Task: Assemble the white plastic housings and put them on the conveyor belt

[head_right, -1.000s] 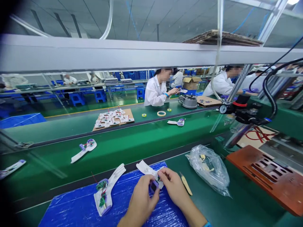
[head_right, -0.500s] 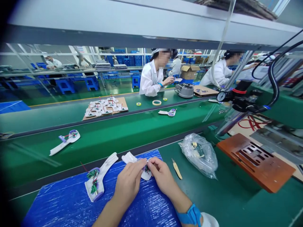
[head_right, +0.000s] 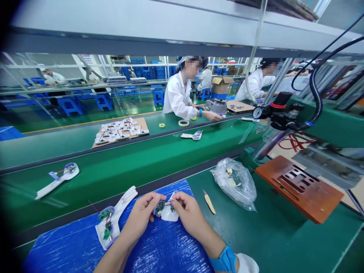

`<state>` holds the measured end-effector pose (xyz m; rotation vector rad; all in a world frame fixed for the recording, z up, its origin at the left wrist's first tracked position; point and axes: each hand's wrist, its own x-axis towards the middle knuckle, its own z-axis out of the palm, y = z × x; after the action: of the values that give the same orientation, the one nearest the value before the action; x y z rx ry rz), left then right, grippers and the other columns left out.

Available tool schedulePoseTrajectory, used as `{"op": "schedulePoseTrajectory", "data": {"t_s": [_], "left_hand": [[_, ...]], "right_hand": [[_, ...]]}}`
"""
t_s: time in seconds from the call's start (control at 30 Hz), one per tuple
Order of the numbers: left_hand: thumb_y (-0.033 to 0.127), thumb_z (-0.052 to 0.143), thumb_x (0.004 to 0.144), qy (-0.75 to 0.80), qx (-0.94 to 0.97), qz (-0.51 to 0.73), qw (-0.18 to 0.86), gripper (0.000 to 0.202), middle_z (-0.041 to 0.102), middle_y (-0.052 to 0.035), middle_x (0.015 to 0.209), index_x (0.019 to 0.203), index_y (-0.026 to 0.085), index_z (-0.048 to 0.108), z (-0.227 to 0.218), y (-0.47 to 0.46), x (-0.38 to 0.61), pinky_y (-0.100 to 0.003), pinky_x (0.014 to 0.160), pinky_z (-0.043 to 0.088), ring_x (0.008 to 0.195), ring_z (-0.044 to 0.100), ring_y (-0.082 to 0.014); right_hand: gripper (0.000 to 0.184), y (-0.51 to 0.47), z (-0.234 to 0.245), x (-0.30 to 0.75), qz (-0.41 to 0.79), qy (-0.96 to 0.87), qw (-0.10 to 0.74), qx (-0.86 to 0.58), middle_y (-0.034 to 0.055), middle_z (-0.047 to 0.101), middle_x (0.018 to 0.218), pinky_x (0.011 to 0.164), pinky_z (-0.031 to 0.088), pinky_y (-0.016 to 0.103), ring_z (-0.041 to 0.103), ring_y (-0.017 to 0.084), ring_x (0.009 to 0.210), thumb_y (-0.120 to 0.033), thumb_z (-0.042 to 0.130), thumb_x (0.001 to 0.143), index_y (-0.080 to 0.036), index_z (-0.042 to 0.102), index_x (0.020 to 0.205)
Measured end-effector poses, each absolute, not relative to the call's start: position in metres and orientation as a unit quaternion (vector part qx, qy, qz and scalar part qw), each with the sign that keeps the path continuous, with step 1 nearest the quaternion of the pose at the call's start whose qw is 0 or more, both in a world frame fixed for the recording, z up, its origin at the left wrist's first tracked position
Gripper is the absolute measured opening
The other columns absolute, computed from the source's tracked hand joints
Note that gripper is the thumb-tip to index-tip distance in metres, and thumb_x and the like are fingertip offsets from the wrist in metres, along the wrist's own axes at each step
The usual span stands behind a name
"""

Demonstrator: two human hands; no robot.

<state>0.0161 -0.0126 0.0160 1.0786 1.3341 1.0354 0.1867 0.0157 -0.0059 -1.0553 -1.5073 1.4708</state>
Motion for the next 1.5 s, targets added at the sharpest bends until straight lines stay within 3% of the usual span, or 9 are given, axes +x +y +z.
{"op": "schedulePoseTrajectory", "data": {"t_s": [0.07, 0.17, 0.3, 0.43, 0.57, 0.87, 1.5], "left_hand": [[0.056, 0.06, 0.08, 0.536, 0.452, 0.424, 0.574, 0.049, 0.062, -0.0029, 0.074, 0.103, 0.013, 0.065, 0.021, -0.013, 0.011, -0.021, 0.052, 0.038, 0.057, 0.05, -0.0099], [0.047, 0.073, 0.072, 0.495, 0.451, 0.437, 0.601, 0.061, 0.057, 0.0013, 0.068, 0.119, 0.013, 0.056, 0.02, -0.015, 0.01, -0.021, 0.058, 0.042, 0.059, 0.05, -0.0097], [0.05, 0.061, 0.083, 0.538, 0.454, 0.485, 0.52, 0.055, 0.063, -0.0067, 0.094, 0.123, 0.015, 0.047, 0.006, -0.015, 0.017, -0.019, 0.052, 0.043, 0.067, 0.054, -0.0117], [0.047, 0.05, 0.091, 0.565, 0.51, 0.45, 0.467, 0.045, 0.062, -0.0101, 0.113, 0.127, 0.02, 0.053, 0.0, -0.016, 0.02, -0.023, 0.061, 0.05, 0.085, 0.059, -0.017], [0.045, 0.045, 0.093, 0.558, 0.568, 0.416, 0.44, 0.044, 0.062, -0.0098, 0.121, 0.13, 0.023, 0.057, 0.001, -0.016, 0.017, -0.026, 0.062, 0.053, 0.078, 0.061, -0.0162], [0.039, 0.04, 0.097, 0.538, 0.638, 0.4, 0.378, 0.039, 0.063, -0.0083, 0.117, 0.13, 0.026, 0.058, 0.0, -0.017, 0.018, -0.039, 0.094, 0.05, 0.101, 0.061, -0.0207], [0.032, 0.039, 0.097, 0.557, 0.643, 0.407, 0.331, 0.039, 0.063, -0.0095, 0.116, 0.131, 0.022, 0.056, -0.005, -0.02, 0.028, -0.04, 0.098, 0.044, 0.108, 0.057, -0.0213]], "right_hand": [[0.031, 0.016, -0.006, 0.186, 0.575, -0.588, 0.389, -0.415, -0.0021, 0.052, 0.066, 0.059, 0.039, 0.025, 0.048, 0.014, 0.062, -0.048, 0.058, 0.086, -0.019, 0.057, 0.077], [0.032, 0.017, -0.007, 0.186, 0.578, -0.58, 0.403, -0.41, -0.0015, 0.053, 0.068, 0.06, 0.04, 0.026, 0.049, 0.014, 0.063, -0.049, 0.058, 0.087, -0.018, 0.057, 0.078], [0.03, 0.015, -0.009, 0.185, 0.592, -0.589, 0.384, -0.394, -0.0004, 0.055, 0.072, 0.062, 0.041, 0.026, 0.05, 0.015, 0.066, -0.047, 0.057, 0.088, -0.018, 0.059, 0.079], [0.027, 0.012, -0.01, 0.185, 0.554, -0.636, 0.365, -0.394, -0.001, 0.053, 0.071, 0.062, 0.039, 0.026, 0.047, 0.015, 0.066, -0.042, 0.053, 0.092, -0.019, 0.059, 0.08], [0.026, 0.011, -0.01, 0.183, 0.49, -0.675, 0.372, -0.408, -0.0008, 0.052, 0.071, 0.06, 0.037, 0.026, 0.047, 0.015, 0.065, -0.039, 0.048, 0.095, -0.02, 0.058, 0.081], [0.024, 0.01, -0.009, 0.181, 0.417, -0.712, 0.385, -0.413, 0.0003, 0.052, 0.074, 0.062, 0.037, 0.027, 0.048, 0.015, 0.067, -0.033, 0.047, 0.096, -0.02, 0.06, 0.081], [0.022, 0.007, -0.011, 0.171, 0.46, -0.637, 0.424, -0.45, 0.0, 0.056, 0.069, 0.058, 0.037, 0.026, 0.046, 0.015, 0.061, -0.035, 0.053, 0.089, -0.019, 0.06, 0.074]]}}
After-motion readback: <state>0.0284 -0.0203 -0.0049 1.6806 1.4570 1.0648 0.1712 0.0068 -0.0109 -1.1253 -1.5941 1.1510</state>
